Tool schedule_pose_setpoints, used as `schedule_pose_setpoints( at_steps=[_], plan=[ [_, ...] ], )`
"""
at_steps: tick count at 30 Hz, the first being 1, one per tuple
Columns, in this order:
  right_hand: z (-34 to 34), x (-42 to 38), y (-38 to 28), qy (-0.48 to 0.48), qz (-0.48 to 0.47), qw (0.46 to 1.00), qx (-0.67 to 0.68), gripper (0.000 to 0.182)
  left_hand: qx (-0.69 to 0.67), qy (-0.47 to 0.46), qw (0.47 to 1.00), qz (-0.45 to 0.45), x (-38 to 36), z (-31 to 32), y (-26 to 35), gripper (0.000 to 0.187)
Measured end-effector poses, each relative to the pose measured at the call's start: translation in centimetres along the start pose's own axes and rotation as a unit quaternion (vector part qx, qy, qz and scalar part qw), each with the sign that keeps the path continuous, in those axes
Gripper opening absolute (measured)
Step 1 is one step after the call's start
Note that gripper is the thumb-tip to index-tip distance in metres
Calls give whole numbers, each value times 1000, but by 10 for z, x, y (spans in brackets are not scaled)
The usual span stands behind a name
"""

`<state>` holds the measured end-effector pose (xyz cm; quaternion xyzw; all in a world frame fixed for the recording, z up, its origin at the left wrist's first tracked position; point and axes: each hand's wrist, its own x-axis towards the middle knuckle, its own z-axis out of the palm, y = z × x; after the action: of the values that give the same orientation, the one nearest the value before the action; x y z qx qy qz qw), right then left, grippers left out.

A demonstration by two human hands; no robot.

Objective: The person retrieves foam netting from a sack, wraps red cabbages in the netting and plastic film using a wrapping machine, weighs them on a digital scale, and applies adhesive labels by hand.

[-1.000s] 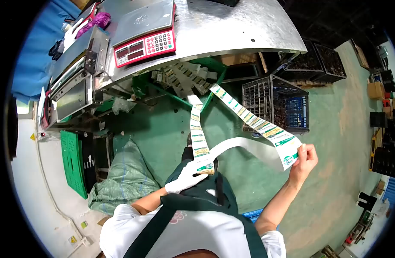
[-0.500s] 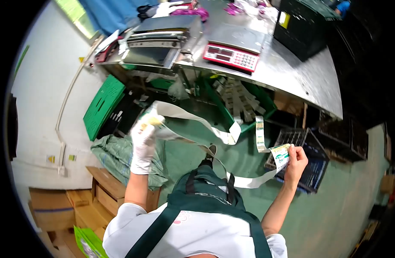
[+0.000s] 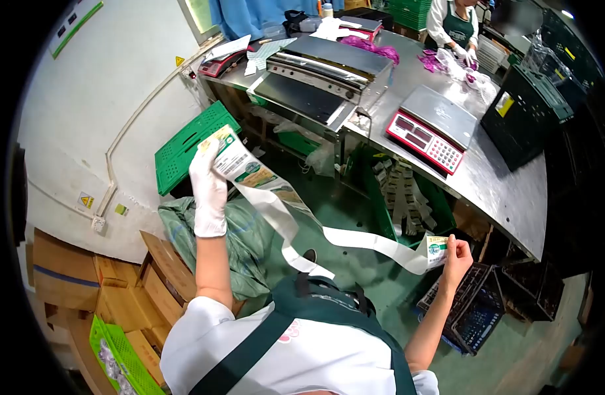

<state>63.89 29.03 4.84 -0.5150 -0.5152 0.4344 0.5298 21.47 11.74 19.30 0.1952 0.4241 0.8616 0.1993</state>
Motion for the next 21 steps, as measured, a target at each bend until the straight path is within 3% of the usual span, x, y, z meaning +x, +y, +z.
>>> schedule_pose_setpoints(
  at_steps=[4,9,15,19,21],
  plan=[
    [55,14,10,11,-5,1000,-21,25,-20,-4,998,-56,70,-22,-11,14],
    [119,39,16,44,29,999,7,26,-13,55,997,-45,151,-53,-11,16],
    [155,54,42,46,48,998,7,27,-20,45,998,-30,223,-103,4,18],
    [174,51,57,46,24,992,-117,30,-5,-1,1000,-17,236,-103,23,28],
    [181,55,68,35,4,962,-270,29,-9,-10,1000,-18,243,-102,26,30]
  ],
)
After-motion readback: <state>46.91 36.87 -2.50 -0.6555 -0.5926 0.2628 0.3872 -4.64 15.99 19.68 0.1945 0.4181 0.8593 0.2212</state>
